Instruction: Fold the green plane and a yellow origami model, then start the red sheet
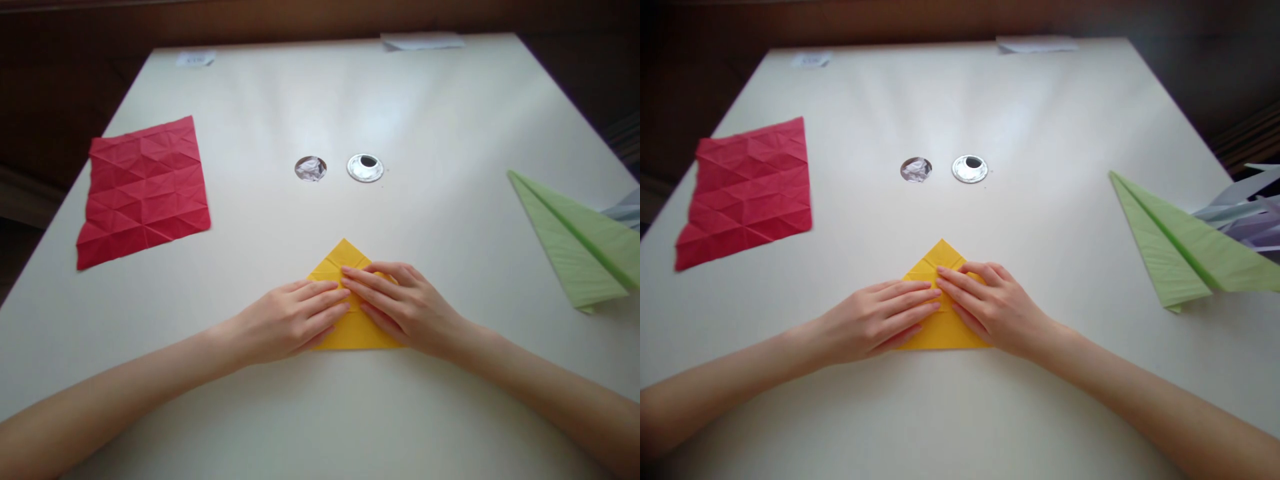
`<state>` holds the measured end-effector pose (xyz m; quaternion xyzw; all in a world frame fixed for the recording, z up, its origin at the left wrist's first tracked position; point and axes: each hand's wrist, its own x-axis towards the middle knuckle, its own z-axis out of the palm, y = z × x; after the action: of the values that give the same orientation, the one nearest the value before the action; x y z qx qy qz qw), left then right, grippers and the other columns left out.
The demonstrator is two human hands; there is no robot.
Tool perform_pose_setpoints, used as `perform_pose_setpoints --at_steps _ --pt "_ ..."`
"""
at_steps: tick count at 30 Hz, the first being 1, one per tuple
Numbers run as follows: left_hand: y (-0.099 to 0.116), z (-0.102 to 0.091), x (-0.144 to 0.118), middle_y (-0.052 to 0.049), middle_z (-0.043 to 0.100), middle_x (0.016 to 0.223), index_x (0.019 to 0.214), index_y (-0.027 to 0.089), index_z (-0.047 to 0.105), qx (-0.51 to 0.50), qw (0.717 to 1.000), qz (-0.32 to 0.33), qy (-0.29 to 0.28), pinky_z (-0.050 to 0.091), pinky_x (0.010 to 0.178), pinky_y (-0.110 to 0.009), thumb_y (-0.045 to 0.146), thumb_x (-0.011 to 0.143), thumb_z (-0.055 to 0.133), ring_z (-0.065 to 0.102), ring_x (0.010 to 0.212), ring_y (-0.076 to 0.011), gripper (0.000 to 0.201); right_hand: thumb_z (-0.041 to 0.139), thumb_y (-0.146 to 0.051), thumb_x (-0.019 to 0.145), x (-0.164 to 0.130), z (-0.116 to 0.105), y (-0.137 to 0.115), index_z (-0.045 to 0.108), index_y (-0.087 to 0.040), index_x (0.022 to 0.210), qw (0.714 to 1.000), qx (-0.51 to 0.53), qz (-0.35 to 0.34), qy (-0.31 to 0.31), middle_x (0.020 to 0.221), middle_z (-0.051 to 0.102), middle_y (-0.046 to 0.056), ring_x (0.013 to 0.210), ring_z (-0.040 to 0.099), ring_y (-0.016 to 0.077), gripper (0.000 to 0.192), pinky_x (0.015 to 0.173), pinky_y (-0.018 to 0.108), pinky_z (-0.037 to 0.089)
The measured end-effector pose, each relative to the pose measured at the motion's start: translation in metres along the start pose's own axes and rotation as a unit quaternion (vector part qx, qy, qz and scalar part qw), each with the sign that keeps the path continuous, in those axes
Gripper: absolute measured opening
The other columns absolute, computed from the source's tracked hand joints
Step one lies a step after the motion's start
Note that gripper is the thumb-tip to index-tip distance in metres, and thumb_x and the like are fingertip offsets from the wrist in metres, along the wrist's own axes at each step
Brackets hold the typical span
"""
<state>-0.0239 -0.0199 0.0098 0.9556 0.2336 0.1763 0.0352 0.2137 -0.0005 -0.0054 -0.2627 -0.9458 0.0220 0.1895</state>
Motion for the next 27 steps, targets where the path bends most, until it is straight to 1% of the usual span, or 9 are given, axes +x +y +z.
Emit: perform_pose_setpoints --at_steps 2,5,9,12,15,20,27 --pt "0.002 0.007 0.002 -0.009 0.064 0.115 0.113 0.009 0.057 0.004 1.000 0.000 0.011 0.051 0.089 -0.032 0.020 0.090 0.046 0.057 0.110 -0.0197 0.028 0.052 -0.017 0.086 -0.001 -0.001 0.000 0.057 -0.014 0.116 1.000 0.002 -0.002 0.007 0.121 0.062 0.005 0.106 0.055 0.0201 0.031 0.083 0.034 0.046" --pt "0.004 0.014 0.000 -0.008 0.064 0.116 0.113 0.009 0.057 0.014 1.000 -0.003 0.024 0.051 0.088 -0.032 0.020 0.088 0.048 0.057 0.109 -0.0203 0.028 0.054 -0.014 0.085 -0.002 -0.004 0.000 0.060 -0.013 0.110 0.999 0.013 -0.011 0.038 0.114 0.066 0.007 0.105 0.058 0.0185 0.026 0.083 0.033 0.048" --pt "0.004 0.015 -0.004 -0.007 0.061 0.121 0.116 0.010 0.056 0.012 1.000 -0.007 0.015 0.049 0.090 -0.032 0.021 0.088 0.048 0.056 0.110 -0.0198 0.031 0.056 -0.012 0.082 -0.002 -0.009 0.000 0.063 -0.012 0.099 0.995 0.046 -0.061 0.068 0.101 0.071 0.006 0.097 0.064 0.0180 0.018 0.082 0.032 0.052" --pt "0.004 0.015 -0.005 -0.008 0.058 0.126 0.118 0.009 0.055 0.004 1.000 -0.013 0.000 0.048 0.092 -0.032 0.021 0.088 0.048 0.054 0.113 -0.0200 0.033 0.058 -0.013 0.082 -0.002 -0.011 0.000 0.063 -0.011 0.099 0.994 0.052 -0.073 0.064 0.100 0.071 0.005 0.094 0.065 0.0172 0.019 0.080 0.030 0.054" --pt "0.004 0.015 -0.004 -0.008 0.056 0.128 0.118 0.010 0.055 0.003 1.000 -0.017 -0.009 0.048 0.092 -0.032 0.021 0.088 0.048 0.054 0.113 -0.0203 0.033 0.057 -0.013 0.083 -0.004 -0.012 0.002 0.062 -0.011 0.103 0.995 0.051 -0.069 0.049 0.103 0.070 0.006 0.098 0.064 0.0177 0.021 0.080 0.031 0.054" --pt "0.003 0.015 -0.003 -0.008 0.057 0.127 0.117 0.010 0.055 0.006 1.000 -0.012 -0.006 0.049 0.090 -0.032 0.020 0.088 0.048 0.056 0.112 -0.0206 0.032 0.051 -0.011 0.085 -0.008 -0.012 0.004 0.061 -0.014 0.108 0.996 0.049 -0.068 0.034 0.106 0.069 0.006 0.103 0.062 0.0170 0.024 0.082 0.031 0.054" --pt "0.004 0.015 -0.004 -0.008 0.058 0.125 0.116 0.009 0.056 0.003 1.000 -0.011 0.007 0.050 0.091 -0.032 0.021 0.087 0.050 0.056 0.113 -0.0206 0.032 0.053 -0.010 0.084 -0.010 -0.011 0.004 0.060 -0.011 0.109 0.996 0.048 -0.067 0.027 0.109 0.068 0.006 0.105 0.062 0.0181 0.026 0.082 0.031 0.055"
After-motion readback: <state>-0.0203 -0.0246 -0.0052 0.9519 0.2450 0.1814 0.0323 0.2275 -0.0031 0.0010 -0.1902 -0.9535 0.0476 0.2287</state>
